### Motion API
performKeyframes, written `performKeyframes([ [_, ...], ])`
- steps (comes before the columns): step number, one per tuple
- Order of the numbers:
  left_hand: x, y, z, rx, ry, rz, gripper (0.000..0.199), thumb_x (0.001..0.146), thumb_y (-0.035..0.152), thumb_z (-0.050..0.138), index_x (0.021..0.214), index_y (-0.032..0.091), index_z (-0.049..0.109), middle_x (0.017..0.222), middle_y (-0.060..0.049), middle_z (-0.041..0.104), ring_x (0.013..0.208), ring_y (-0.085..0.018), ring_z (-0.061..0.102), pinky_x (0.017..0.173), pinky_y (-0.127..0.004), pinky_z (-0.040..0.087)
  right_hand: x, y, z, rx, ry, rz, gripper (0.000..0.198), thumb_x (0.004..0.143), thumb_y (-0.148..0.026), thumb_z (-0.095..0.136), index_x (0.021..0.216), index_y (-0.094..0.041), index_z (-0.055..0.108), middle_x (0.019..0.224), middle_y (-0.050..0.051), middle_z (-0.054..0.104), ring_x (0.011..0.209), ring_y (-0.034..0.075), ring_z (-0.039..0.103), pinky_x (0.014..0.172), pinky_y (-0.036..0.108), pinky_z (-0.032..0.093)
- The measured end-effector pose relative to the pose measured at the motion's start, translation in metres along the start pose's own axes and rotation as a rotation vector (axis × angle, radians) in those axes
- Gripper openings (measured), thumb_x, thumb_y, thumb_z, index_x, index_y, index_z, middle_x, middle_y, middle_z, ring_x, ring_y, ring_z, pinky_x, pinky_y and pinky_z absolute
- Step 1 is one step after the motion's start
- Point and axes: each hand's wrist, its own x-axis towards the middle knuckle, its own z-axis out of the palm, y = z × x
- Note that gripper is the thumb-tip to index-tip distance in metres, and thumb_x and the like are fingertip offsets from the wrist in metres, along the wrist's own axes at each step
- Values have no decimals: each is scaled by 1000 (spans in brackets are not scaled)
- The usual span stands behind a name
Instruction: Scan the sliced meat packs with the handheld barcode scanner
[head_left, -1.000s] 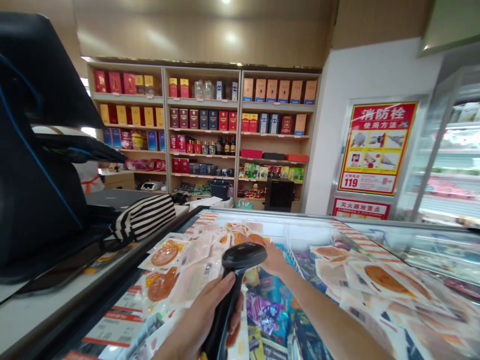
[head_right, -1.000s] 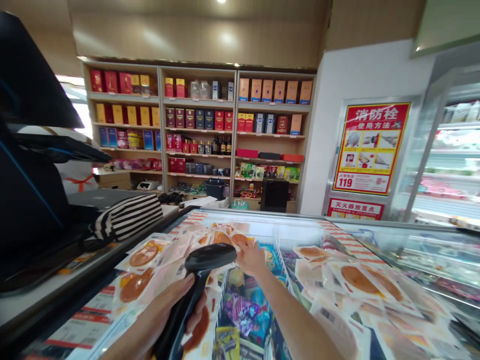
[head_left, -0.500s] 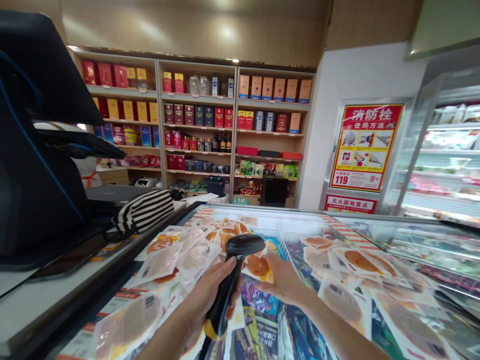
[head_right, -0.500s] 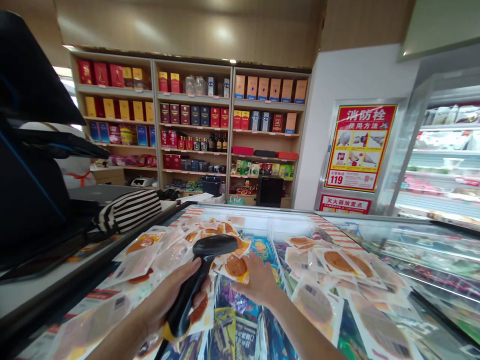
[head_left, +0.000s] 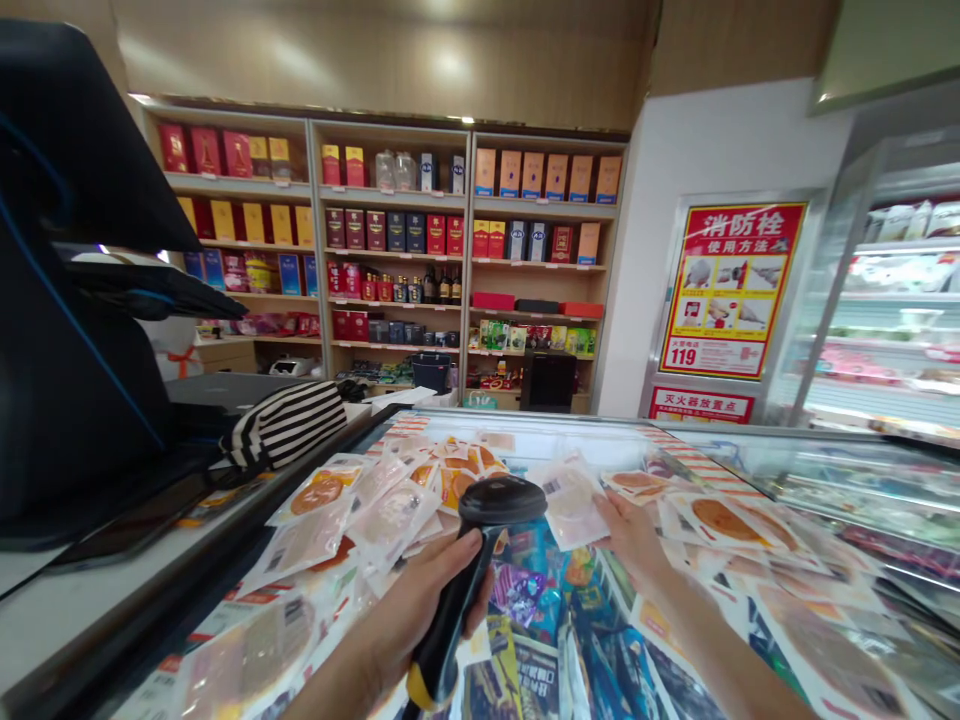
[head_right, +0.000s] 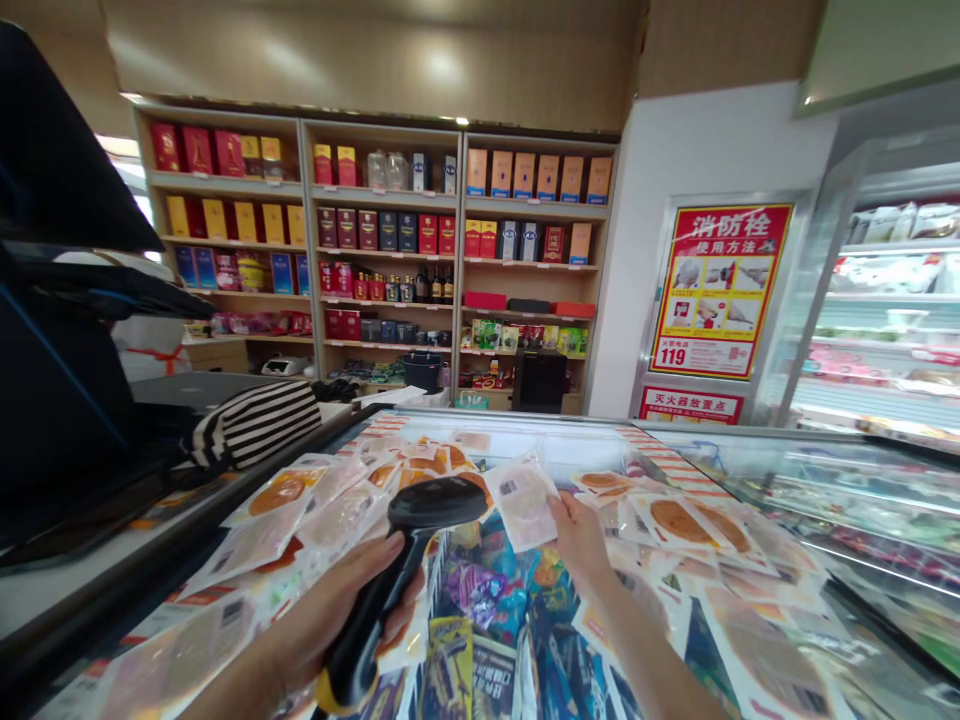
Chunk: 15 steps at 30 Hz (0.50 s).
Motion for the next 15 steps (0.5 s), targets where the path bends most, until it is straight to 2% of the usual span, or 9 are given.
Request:
performKeyframes([
  [5, 0, 1, 2, 34, -18, 13, 23, 72, 39, 45, 72, 16, 45, 53, 1, 50, 39, -7, 44, 38, -18, 30, -3, 2, 4, 78, 21, 7, 33, 67, -39, 44, 90, -17, 50, 69, 2, 61, 62, 16, 56, 48, 26, 45],
  [8, 0, -1, 2, 39, -22, 18, 23, 73, 39, 44, 77, 16, 46, 54, 2, 50, 39, -7, 44, 38, -18, 29, -1, 7, 3, 33, 24, -19, 36, 69, -41, 40, 92, -16, 51, 69, 3, 61, 61, 16, 56, 48, 26, 45],
  [10, 0, -2, 2, 45, -21, 25, 24, 72, 39, 45, 75, 15, 47, 53, 2, 50, 39, -6, 44, 38, -18, 29, 3, 8, 0, -62, 54, -84, 38, 71, -42, 37, 93, -15, 52, 71, 4, 62, 62, 17, 56, 50, 26, 44],
  [12, 0, -3, 2, 43, 8, 31, 25, 71, 40, 46, 72, 15, 47, 53, 2, 49, 38, -6, 43, 38, -18, 29, 8, 4, -9, -246, 152, -207, 39, 73, -40, 33, 92, -14, 54, 74, 6, 63, 65, 17, 56, 56, 28, 44],
  [15, 0, -5, 4, 34, 73, 33, 28, 69, 42, 47, 72, 15, 48, 53, 2, 49, 37, -5, 41, 37, -17, 29, 16, -9, -38, -588, 421, -400, 40, 75, -36, 31, 97, -13, 55, 81, 8, 63, 72, 19, 56, 66, 30, 42],
])
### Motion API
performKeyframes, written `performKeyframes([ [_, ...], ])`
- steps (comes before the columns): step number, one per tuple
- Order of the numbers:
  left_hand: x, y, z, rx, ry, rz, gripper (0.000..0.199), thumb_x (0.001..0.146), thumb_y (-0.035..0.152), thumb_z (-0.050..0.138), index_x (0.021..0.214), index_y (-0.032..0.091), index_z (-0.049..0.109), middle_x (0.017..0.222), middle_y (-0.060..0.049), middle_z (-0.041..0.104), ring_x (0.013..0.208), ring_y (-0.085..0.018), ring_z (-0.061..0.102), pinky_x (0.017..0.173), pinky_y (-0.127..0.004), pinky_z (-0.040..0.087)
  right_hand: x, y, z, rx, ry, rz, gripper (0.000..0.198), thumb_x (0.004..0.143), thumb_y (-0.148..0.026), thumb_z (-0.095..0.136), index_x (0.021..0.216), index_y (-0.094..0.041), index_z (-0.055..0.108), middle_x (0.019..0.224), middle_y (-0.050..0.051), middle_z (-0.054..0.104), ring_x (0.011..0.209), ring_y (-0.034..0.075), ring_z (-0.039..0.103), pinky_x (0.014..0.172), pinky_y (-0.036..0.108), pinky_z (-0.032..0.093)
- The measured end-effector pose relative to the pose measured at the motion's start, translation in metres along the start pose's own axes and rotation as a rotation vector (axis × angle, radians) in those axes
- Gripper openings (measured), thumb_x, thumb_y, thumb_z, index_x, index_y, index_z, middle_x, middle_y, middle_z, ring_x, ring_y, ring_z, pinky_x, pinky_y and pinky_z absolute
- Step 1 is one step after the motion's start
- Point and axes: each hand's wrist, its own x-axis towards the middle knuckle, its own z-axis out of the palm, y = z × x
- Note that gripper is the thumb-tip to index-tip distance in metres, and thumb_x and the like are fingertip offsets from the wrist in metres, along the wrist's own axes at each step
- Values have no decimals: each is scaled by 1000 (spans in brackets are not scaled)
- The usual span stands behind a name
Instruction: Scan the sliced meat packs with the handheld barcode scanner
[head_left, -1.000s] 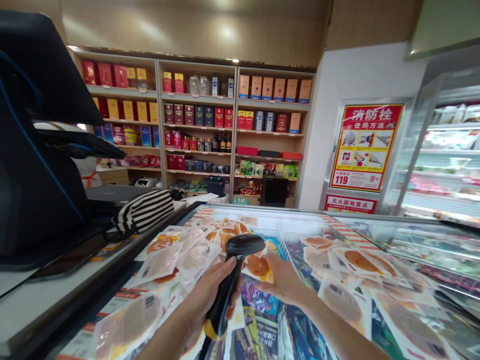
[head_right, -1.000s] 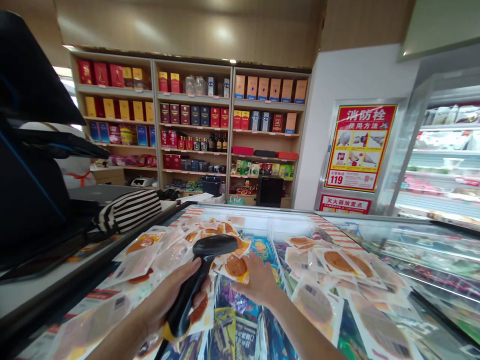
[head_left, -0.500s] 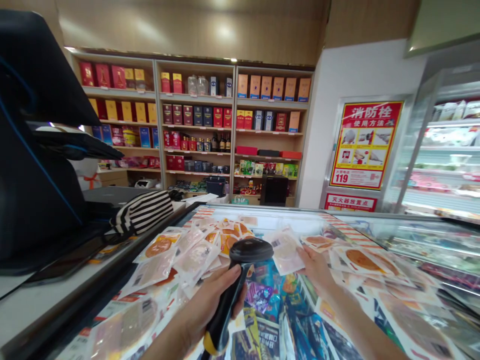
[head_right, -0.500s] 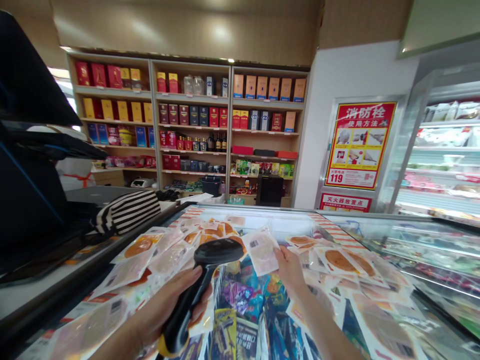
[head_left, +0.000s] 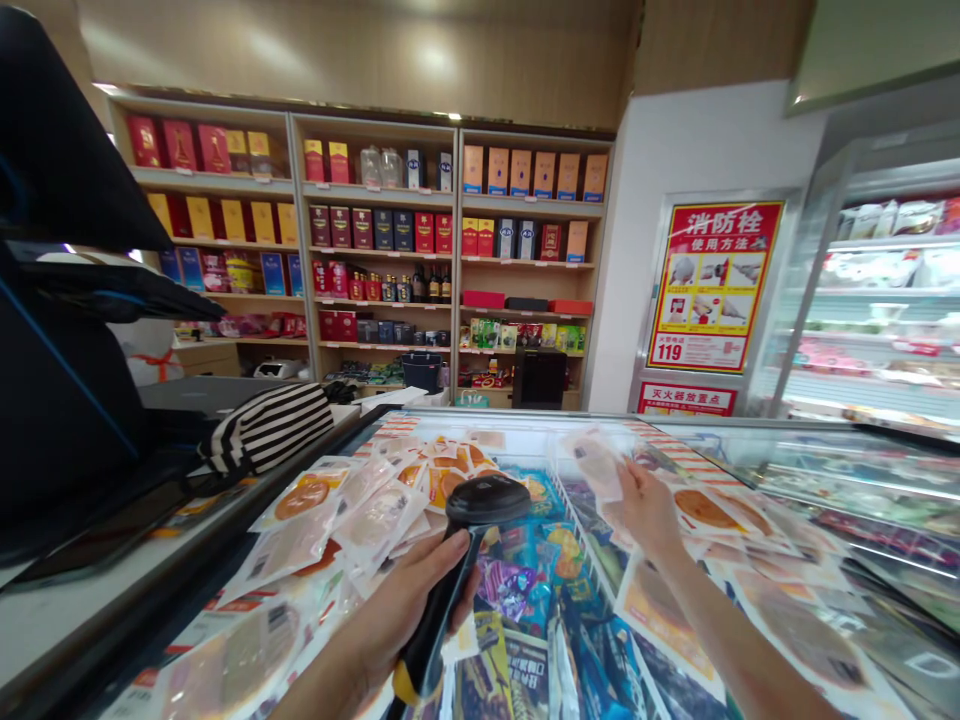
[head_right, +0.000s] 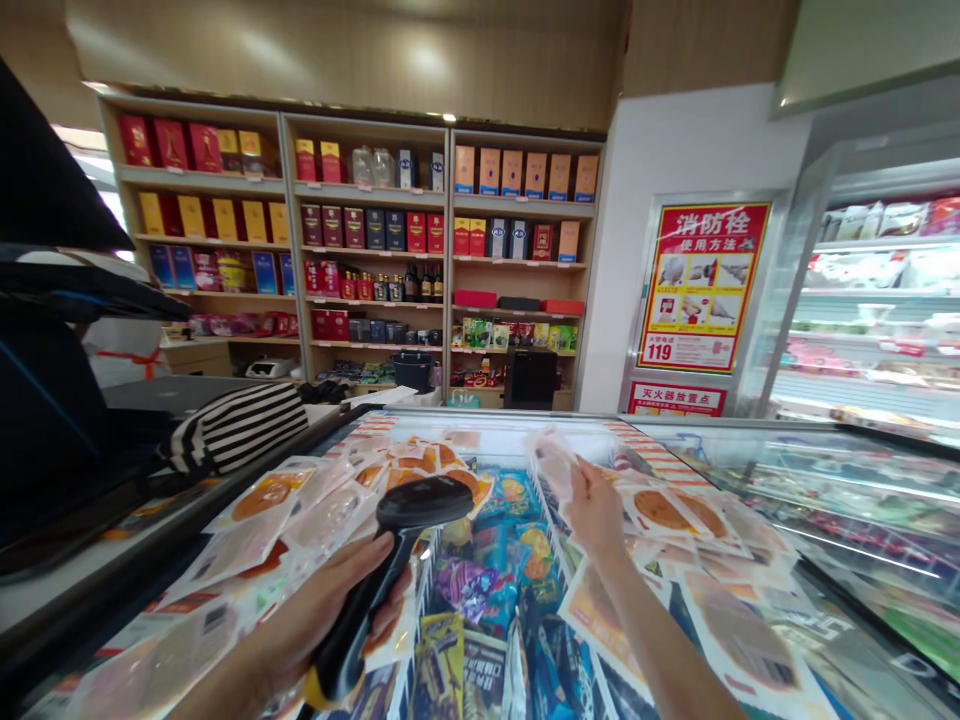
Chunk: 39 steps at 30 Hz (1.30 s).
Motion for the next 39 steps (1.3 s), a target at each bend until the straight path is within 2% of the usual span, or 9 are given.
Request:
performKeyframes([
  [3, 1, -1, 0, 4, 37, -12, 30, 67, 45, 48, 73, 16, 49, 52, 2, 49, 36, -5, 40, 35, -17, 28, 21, 21, -31, -284, 164, -175, 39, 76, -29, 30, 105, -15, 51, 96, 8, 60, 85, 19, 54, 73, 30, 40],
  [6, 3, 0, -2, 11, 54, -35, 32, 65, 47, 48, 75, 16, 49, 52, 2, 49, 36, -6, 40, 34, -17, 28, 32, 51, -56, -534, 105, -296, 37, 75, -22, 29, 102, -18, 53, 105, 6, 55, 95, 19, 49, 79, 32, 38],
  [11, 9, 0, -8, 16, 31, -100, 36, 63, 50, 49, 75, 16, 49, 48, 2, 48, 34, -7, 40, 32, -18, 29, 27, 76, -73, -782, -187, -81, 34, 70, -24, 34, 95, -30, 57, 90, 4, 61, 81, 24, 55, 65, 40, 40],
  [15, 12, 2, -9, 3, 28, -82, 37, 64, 50, 48, 77, 16, 49, 45, 3, 46, 32, -8, 40, 31, -19, 29, 11, 42, -43, -794, -97, -184, 35, 67, -21, 35, 95, -23, 56, 103, 7, 55, 95, 25, 47, 77, 44, 33],
  [17, 12, 4, -9, -11, 43, -55, 36, 64, 49, 47, 78, 16, 48, 45, 4, 46, 32, -8, 40, 31, -19, 29, 0, 15, -12, -662, -222, -310, 35, 69, -24, 36, 99, -22, 54, 107, 6, 53, 100, 21, 44, 82, 39, 30],
  [21, 13, 8, -13, 24, 127, -5, 33, 65, 46, 49, 77, 15, 48, 48, 2, 50, 36, -7, 42, 35, -17, 30, -23, -31, 55, -445, -493, -363, 39, 68, -33, 42, 103, -20, 51, 109, 6, 52, 101, 20, 44, 85, 33, 29],
  [25, 15, 12, -20, 59, 149, 25, 30, 67, 45, 48, 68, 15, 46, 47, 2, 49, 36, -6, 42, 36, -17, 29, -29, -47, 94, -391, -575, -345, 49, 63, -36, 49, 109, -20, 46, 106, 7, 54, 98, 20, 46, 81, 31, 32],
  [33, 10, 18, -15, 57, 185, 47, 29, 67, 44, 47, 63, 16, 44, 46, 4, 47, 36, -6, 40, 34, -16, 28, -23, -47, 94, -640, -557, -471, 26, 76, -23, 33, 71, -14, 57, 70, 11, 63, 68, 20, 57, 63, 31, 38],
  [39, 5, 19, -10, 35, 114, 16, 30, 69, 44, 45, 65, 15, 46, 46, 3, 47, 36, -6, 40, 34, -17, 26, -14, -32, 57, -501, -304, -209, 31, 80, -26, 22, 88, -17, 51, 62, 7, 62, 59, 17, 58, 52, 25, 36],
])
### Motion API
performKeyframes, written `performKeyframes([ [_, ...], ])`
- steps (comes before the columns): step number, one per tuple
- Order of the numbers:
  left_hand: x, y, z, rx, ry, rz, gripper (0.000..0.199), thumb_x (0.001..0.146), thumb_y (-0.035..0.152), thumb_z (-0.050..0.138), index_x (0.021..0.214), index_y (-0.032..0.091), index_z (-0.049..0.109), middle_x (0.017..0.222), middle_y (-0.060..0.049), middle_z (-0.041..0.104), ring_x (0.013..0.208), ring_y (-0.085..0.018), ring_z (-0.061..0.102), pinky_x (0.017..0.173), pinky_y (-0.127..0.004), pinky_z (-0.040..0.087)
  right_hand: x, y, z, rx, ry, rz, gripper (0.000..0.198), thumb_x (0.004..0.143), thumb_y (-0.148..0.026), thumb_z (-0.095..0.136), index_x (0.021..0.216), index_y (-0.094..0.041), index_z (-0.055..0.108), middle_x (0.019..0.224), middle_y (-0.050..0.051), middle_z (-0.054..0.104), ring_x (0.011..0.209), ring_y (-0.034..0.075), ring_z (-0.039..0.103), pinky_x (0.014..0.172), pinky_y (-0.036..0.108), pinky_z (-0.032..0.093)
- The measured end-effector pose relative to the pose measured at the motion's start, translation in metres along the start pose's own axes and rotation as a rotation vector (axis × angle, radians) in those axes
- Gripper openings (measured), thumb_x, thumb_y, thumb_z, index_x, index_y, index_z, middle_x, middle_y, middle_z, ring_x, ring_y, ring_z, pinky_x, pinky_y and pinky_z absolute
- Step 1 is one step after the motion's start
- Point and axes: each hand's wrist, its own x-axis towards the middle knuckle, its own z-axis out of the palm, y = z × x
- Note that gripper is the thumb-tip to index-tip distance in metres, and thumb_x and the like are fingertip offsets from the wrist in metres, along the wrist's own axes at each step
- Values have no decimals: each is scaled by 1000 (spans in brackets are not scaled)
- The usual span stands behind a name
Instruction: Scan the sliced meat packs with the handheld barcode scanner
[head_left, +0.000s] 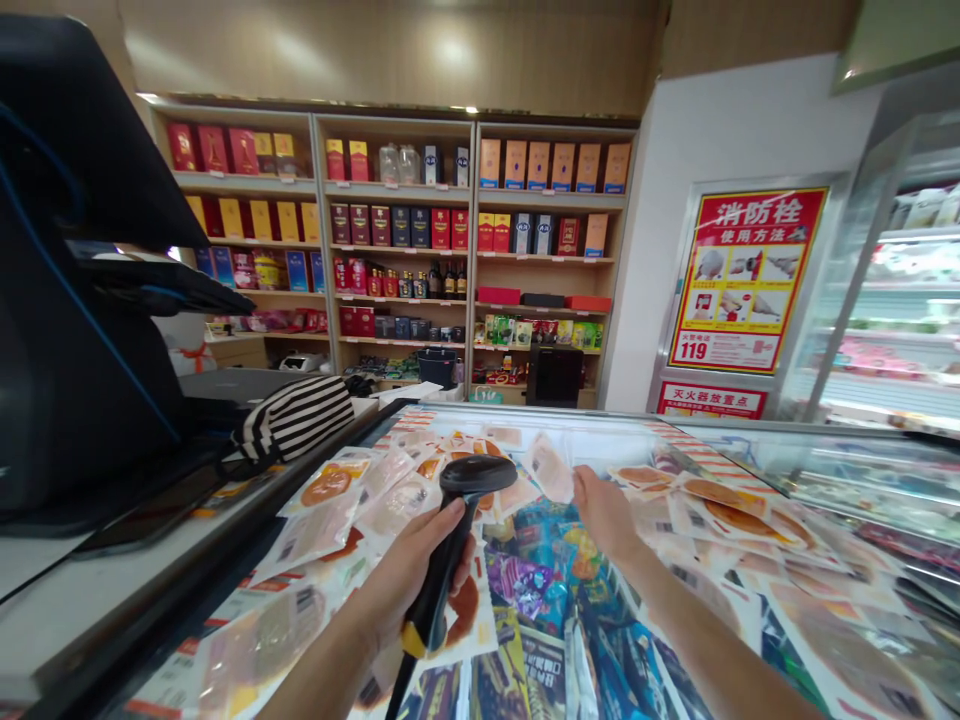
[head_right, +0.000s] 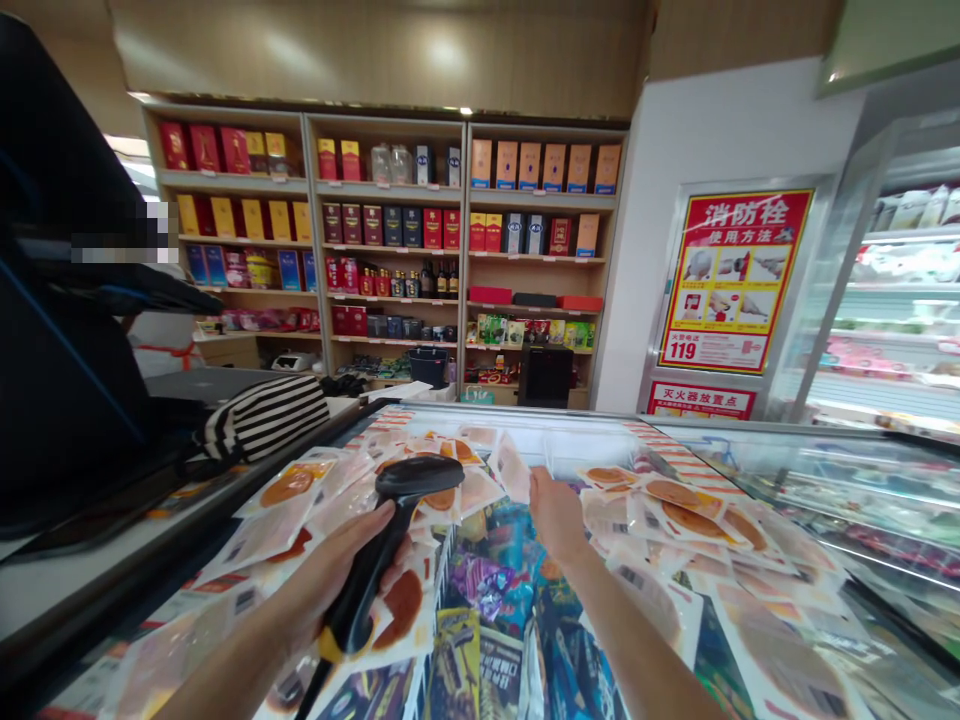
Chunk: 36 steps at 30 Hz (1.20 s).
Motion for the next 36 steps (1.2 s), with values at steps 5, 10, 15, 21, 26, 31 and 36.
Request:
performKeyframes([
  [5, -4, -3, 3, -73, -90, -6, 30, 70, 44, 44, 76, 15, 47, 50, 3, 48, 37, -7, 42, 36, -19, 30, -10, 29, -11, 345, 61, 45, 32, 78, -29, 24, 93, -17, 50, 59, 2, 62, 56, 15, 57, 57, 25, 39],
  [10, -3, -10, 2, -100, -177, -43, 29, 71, 44, 43, 82, 18, 44, 51, 4, 47, 36, -8, 40, 34, -20, 30, -10, 49, -12, 480, 76, 71, 32, 75, -31, 27, 90, -16, 51, 65, 4, 62, 55, 15, 57, 59, 26, 41],
  [15, -4, -14, 1, -57, -155, -79, 33, 67, 48, 45, 73, 15, 48, 51, 2, 48, 36, -7, 41, 34, -18, 29, -7, 60, -18, 572, 83, 92, 31, 74, -33, 29, 91, -17, 50, 62, 3, 62, 53, 15, 56, 56, 27, 41],
  [21, -3, -16, 0, -66, -130, -57, 34, 65, 47, 49, 75, 15, 49, 55, 1, 50, 38, -6, 42, 35, -18, 30, -10, 59, -27, 558, 104, 95, 29, 74, -32, 29, 89, -17, 50, 57, 1, 60, 55, 16, 56, 57, 26, 41],
  [26, -1, -14, 3, -43, -130, -97, 35, 65, 50, 46, 70, 15, 48, 44, 3, 44, 33, -7, 39, 32, -18, 29, -8, 93, -55, 151, 371, 210, 34, 74, -30, 29, 93, -16, 53, 64, 5, 61, 59, 18, 55, 57, 29, 39],
  [31, -2, -7, 5, -49, -69, 8, 30, 68, 45, 46, 72, 16, 48, 48, 3, 47, 36, -7, 40, 34, -18, 30, -10, 152, -92, -259, 506, 412, 38, 75, -31, 28, 97, -18, 55, 56, 8, 58, 47, 19, 50, 45, 29, 30],
  [36, -1, -3, 1, -13, -32, -17, 32, 66, 46, 47, 73, 15, 50, 51, 2, 49, 38, -7, 41, 35, -18, 29, -26, 189, -98, -365, 435, 413, 36, 75, -32, 30, 98, -22, 56, 68, 12, 61, 49, 19, 51, 44, 30, 29],
])
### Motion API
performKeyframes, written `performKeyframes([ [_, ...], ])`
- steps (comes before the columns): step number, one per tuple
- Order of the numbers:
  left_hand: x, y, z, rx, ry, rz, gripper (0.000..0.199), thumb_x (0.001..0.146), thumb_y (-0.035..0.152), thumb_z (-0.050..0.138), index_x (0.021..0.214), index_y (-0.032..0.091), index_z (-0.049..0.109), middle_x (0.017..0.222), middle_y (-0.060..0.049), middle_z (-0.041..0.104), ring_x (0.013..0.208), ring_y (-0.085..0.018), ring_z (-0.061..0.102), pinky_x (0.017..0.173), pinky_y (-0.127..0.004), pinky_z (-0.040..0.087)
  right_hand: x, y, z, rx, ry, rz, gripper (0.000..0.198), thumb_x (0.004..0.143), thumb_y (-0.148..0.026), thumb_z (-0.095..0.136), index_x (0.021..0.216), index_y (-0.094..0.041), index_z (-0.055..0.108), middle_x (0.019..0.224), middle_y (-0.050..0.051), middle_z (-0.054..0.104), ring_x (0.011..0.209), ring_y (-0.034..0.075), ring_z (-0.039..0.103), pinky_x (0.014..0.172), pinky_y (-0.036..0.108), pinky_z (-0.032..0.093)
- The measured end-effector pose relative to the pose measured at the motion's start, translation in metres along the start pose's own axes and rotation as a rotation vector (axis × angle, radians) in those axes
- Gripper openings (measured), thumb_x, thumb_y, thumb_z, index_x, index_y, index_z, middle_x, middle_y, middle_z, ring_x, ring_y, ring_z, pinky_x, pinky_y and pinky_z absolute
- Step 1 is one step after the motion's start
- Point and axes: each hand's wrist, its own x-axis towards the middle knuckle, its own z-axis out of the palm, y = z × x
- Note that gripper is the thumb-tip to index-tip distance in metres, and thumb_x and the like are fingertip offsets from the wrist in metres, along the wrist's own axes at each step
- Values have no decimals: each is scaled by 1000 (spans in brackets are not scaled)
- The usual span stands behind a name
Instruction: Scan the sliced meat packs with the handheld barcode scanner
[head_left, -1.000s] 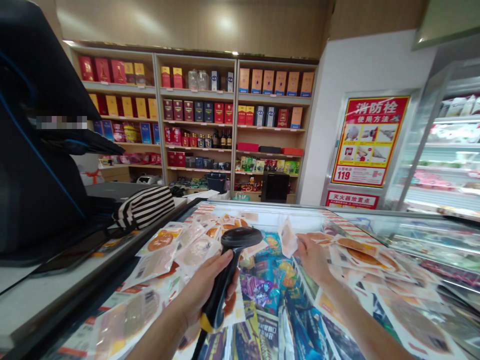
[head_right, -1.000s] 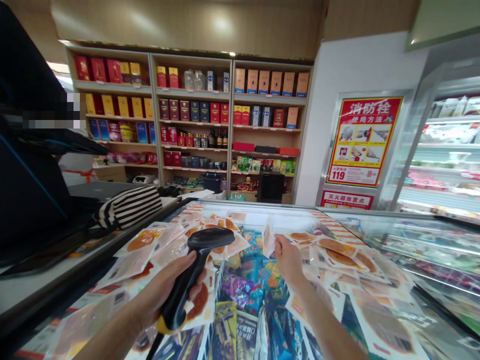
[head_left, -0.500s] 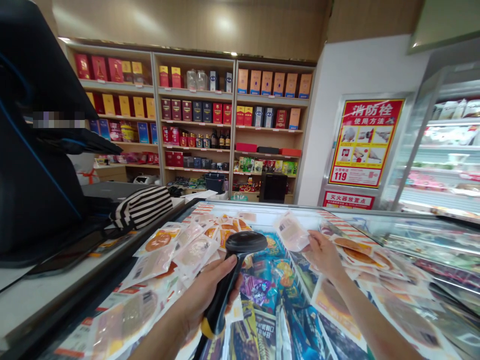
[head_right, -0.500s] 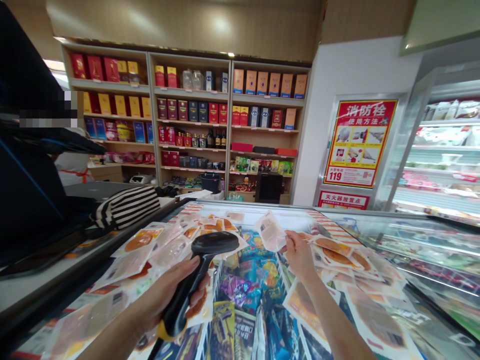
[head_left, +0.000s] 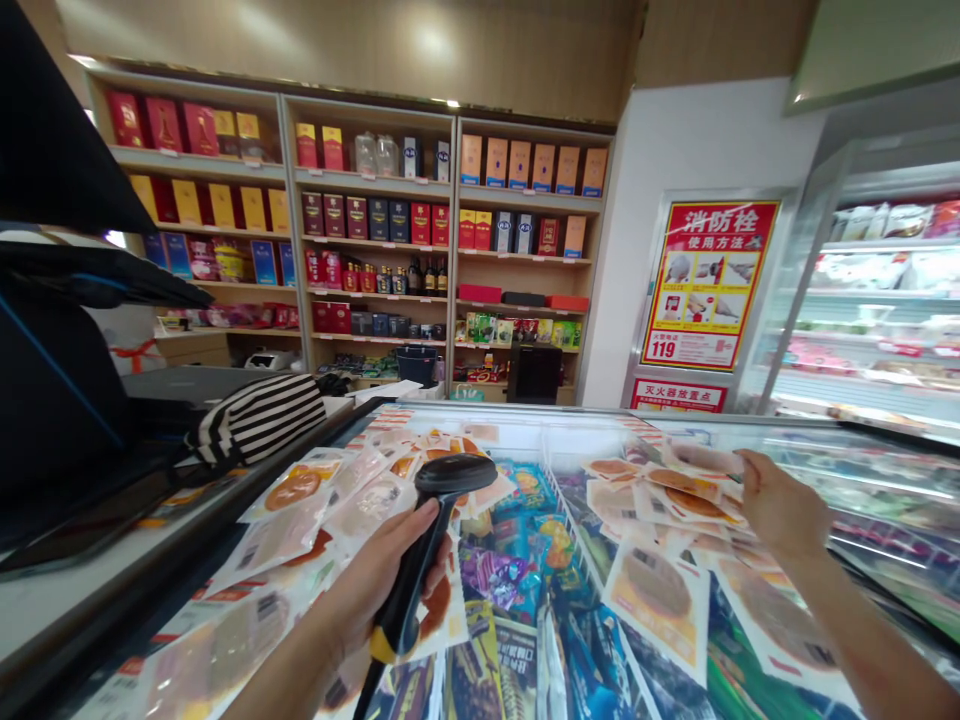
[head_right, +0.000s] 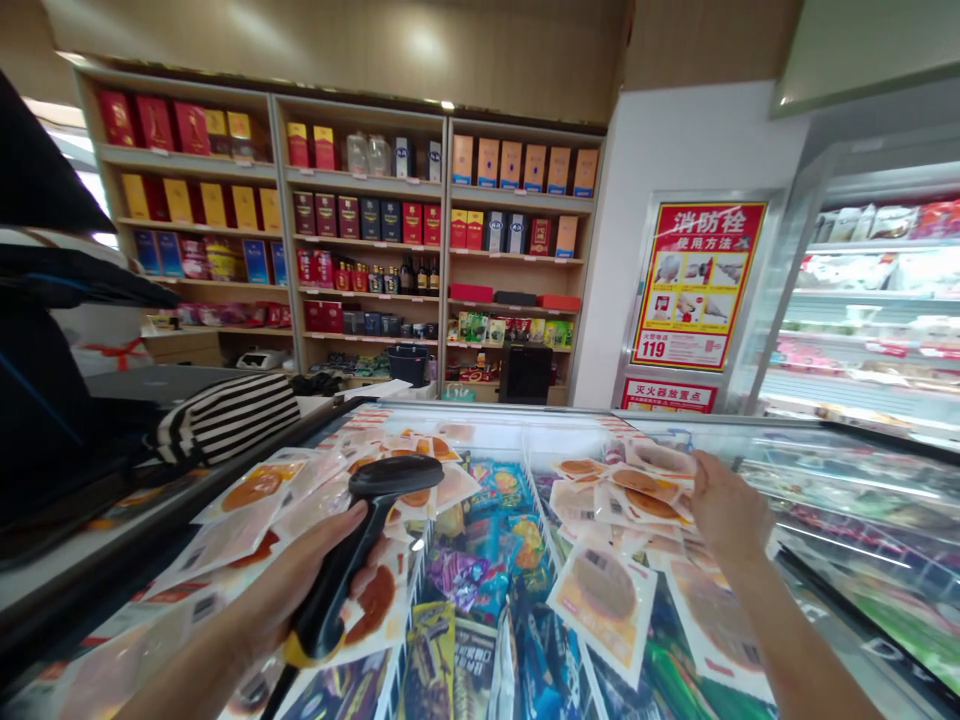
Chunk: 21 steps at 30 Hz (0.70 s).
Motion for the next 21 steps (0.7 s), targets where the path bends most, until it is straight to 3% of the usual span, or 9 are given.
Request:
performKeyframes([
  [4, -1, 2, -2, 38, -5, 37, 31, 68, 45, 45, 64, 14, 50, 48, 2, 47, 38, -6, 39, 38, -18, 30, -13, -1, 8, 19, -12, -109, 30, 69, -24, 34, 85, -21, 60, 82, 9, 62, 66, 21, 55, 54, 33, 38],
  [8, 1, 4, -6, 44, 31, 39, 30, 67, 45, 47, 62, 15, 48, 51, 1, 50, 39, -6, 40, 37, -18, 30, -26, -50, 7, 174, 60, -341, 29, 69, -20, 34, 81, -15, 60, 95, 9, 58, 92, 20, 49, 79, 35, 37],
  [15, 4, 10, -14, 9, 65, 4, 33, 67, 44, 48, 55, 13, 45, 49, 0, 49, 39, -7, 44, 38, -17, 31, -87, -195, -6, 604, -427, -589, 27, 70, -29, 41, 90, -20, 57, 98, 4, 58, 92, 17, 50, 83, 31, 34],
  [18, 2, 13, -16, -2, 98, 19, 30, 66, 42, 50, 57, 14, 46, 49, 1, 49, 40, -7, 44, 39, -17, 32, -112, -237, -5, 698, -554, -657, 34, 69, -33, 44, 99, -20, 52, 104, 4, 55, 96, 17, 47, 84, 31, 32],
  [21, 1, 14, -15, -16, 139, 60, 29, 66, 43, 50, 62, 14, 47, 53, 1, 51, 40, -7, 43, 40, -19, 33, -124, -260, -4, 709, -658, -719, 49, 65, -35, 48, 112, -21, 41, 113, 4, 49, 103, 19, 42, 84, 32, 30],
])
